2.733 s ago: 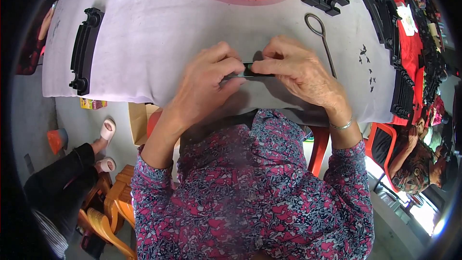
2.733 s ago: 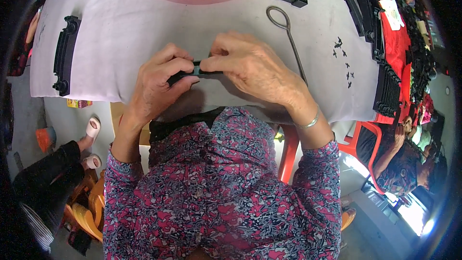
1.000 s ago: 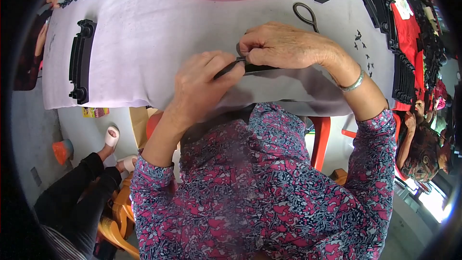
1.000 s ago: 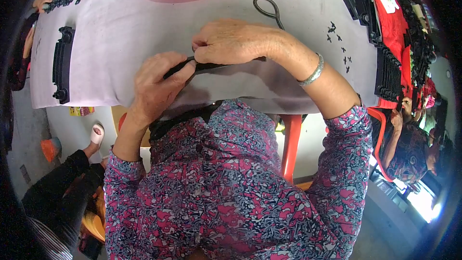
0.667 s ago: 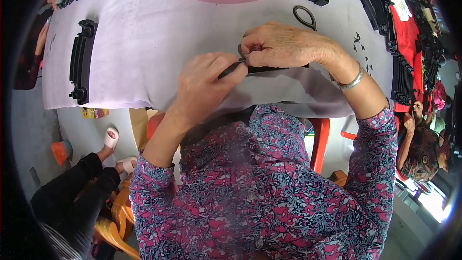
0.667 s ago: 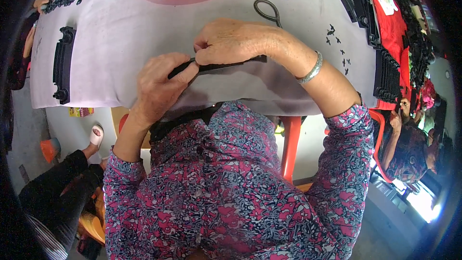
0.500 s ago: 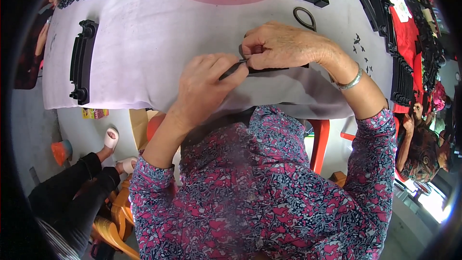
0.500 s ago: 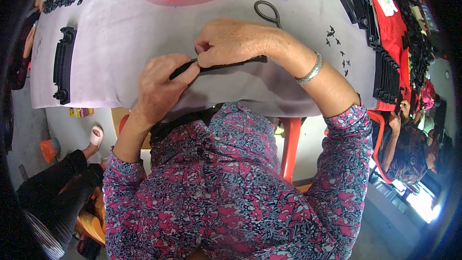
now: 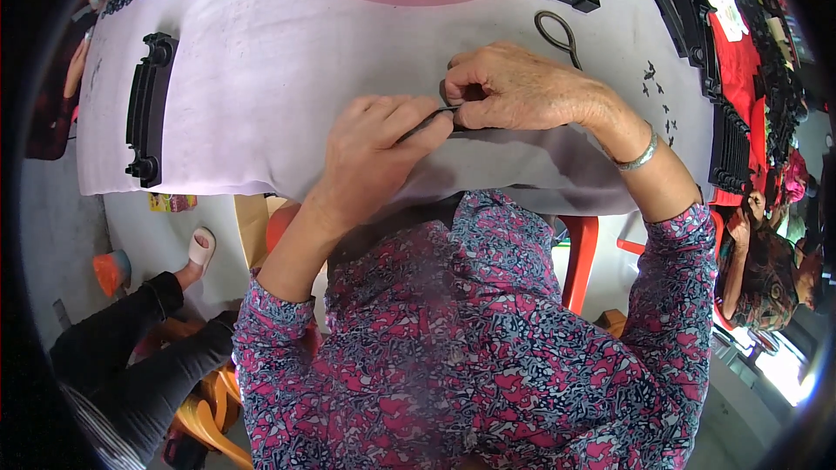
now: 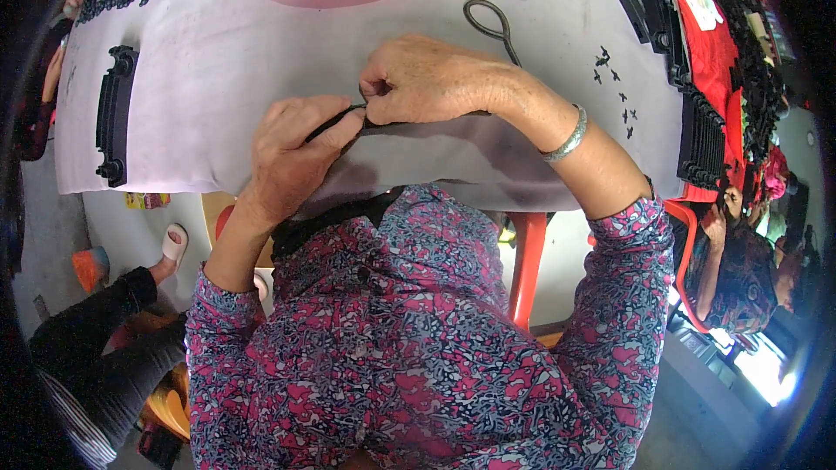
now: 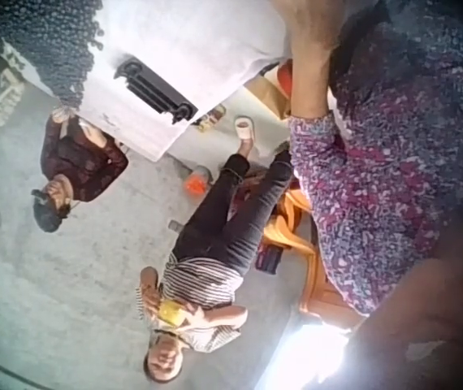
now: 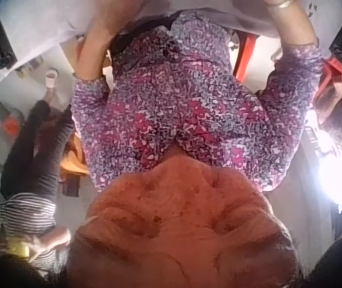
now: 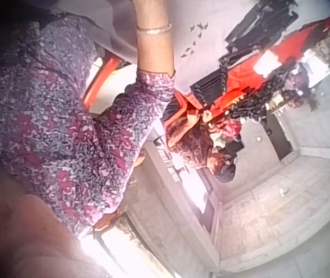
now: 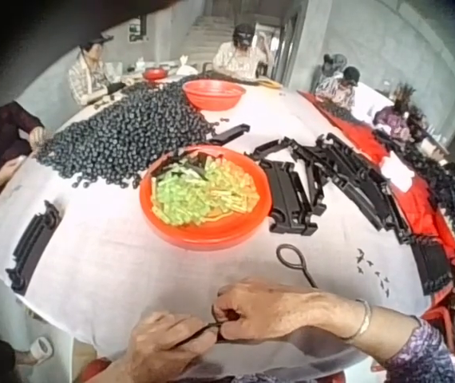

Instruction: The person assembles components by placing green plastic pieces into black plastic casings and securing them using a looped metal tool.

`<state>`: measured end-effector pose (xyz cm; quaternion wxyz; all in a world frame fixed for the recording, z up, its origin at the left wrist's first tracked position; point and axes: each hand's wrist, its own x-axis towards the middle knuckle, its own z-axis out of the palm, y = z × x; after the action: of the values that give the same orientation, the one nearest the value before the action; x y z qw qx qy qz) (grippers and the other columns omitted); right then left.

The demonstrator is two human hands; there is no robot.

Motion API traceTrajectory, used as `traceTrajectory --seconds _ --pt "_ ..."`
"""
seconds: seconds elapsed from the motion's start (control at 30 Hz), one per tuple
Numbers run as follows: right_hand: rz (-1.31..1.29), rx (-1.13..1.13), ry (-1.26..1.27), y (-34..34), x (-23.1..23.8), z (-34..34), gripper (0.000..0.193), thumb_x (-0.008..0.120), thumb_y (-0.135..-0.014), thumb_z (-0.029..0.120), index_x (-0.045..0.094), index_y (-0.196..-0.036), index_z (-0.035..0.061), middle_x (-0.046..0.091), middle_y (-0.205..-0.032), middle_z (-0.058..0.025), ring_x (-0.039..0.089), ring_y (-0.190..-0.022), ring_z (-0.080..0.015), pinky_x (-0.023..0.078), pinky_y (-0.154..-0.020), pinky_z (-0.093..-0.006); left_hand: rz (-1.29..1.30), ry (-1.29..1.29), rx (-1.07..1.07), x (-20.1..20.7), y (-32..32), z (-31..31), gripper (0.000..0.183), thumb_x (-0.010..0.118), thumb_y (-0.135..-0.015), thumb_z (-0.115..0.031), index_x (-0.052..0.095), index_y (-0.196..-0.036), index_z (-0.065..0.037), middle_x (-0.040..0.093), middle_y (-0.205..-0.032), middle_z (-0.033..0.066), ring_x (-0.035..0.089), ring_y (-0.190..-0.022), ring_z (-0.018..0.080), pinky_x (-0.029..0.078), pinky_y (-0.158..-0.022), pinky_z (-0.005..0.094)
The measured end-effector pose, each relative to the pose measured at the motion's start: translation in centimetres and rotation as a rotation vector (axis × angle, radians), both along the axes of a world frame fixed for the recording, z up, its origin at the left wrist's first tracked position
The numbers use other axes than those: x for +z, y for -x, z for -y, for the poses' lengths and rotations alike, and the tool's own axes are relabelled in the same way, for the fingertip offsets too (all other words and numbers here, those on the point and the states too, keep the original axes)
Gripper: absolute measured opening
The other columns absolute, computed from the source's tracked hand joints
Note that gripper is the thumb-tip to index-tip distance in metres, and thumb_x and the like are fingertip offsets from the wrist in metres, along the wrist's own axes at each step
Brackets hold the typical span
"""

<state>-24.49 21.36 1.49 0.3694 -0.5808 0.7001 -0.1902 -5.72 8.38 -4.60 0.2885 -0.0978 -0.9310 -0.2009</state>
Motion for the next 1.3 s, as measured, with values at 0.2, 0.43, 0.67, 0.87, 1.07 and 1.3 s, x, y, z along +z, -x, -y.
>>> traceTrajectory --seconds 0.2,0.43,0.67,0.87,1.07,1.3 --pt "-0.050 0.023 -0.042 -0.2 0.4 0.2 0.032 0.061 -0.078 0.026 0.065 -0.077 -0.0055 0.058 -0.065 -0.0228 0.057 -0.063 -0.0359 0.045 -0.064 -0.0472 -0.029 -0.041 0.004 -0.2 -0.2 0.0 0.021 0.069 -0.078 -0.011 0.072 -0.098 -0.015 0.068 -0.110 -0.0008 0.067 -0.096 0.0190 0.049 -0.079 0.0342" --pt "-0.114 0.046 -0.126 0.0 1.1 0.6 0.036 0.059 -0.081 0.029 0.068 -0.081 -0.0051 0.061 -0.068 -0.0248 0.061 -0.067 -0.0383 0.047 -0.067 -0.0484 -0.030 -0.073 0.002 0.0 -0.1 0.0 0.017 0.071 -0.080 -0.012 0.072 -0.097 -0.015 0.068 -0.111 -0.0008 0.067 -0.096 0.0184 0.049 -0.079 0.0342" --pt "-0.137 0.091 -0.189 0.2 1.1 0.5 0.031 0.057 -0.084 0.026 0.063 -0.081 -0.0047 0.058 -0.082 -0.0189 0.058 -0.077 -0.0363 0.045 -0.072 -0.0457 -0.028 -0.056 -0.013 -0.1 0.1 0.2 0.021 0.070 -0.078 -0.011 0.072 -0.098 -0.015 0.067 -0.110 -0.0004 0.066 -0.093 0.0180 0.048 -0.076 0.0337" --pt "-0.150 0.094 -0.139 0.3 1.0 0.4 0.040 0.054 -0.084 0.032 0.069 -0.085 -0.0056 0.064 -0.072 -0.0254 0.063 -0.073 -0.0406 0.049 -0.072 -0.0483 -0.016 -0.067 -0.030 0.1 0.3 0.3 0.024 0.068 -0.076 -0.010 0.071 -0.100 -0.014 0.067 -0.108 -0.0002 0.064 -0.087 0.0182 0.047 -0.073 0.0341" --pt "-0.159 0.078 -0.055 0.3 0.6 -0.1 0.040 0.054 -0.086 0.030 0.069 -0.087 -0.0064 0.064 -0.077 -0.0271 0.064 -0.076 -0.0421 0.049 -0.075 -0.0491 0.026 -0.096 -0.035 0.5 0.3 0.3 0.027 0.067 -0.076 -0.009 0.071 -0.102 -0.013 0.067 -0.108 0.0000 0.063 -0.085 0.0193 0.046 -0.073 0.0342" --pt "-0.136 -0.058 -0.060 -0.3 0.9 -0.7 0.038 0.058 -0.083 0.029 0.068 -0.082 -0.0077 0.061 -0.071 -0.0277 0.062 -0.072 -0.0419 0.049 -0.071 -0.0473 0.137 -0.127 -0.033 1.2 0.4 0.3 0.029 0.072 -0.077 -0.005 0.072 -0.105 -0.013 0.069 -0.106 0.0034 0.065 -0.087 0.0241 0.047 -0.074 0.0357"
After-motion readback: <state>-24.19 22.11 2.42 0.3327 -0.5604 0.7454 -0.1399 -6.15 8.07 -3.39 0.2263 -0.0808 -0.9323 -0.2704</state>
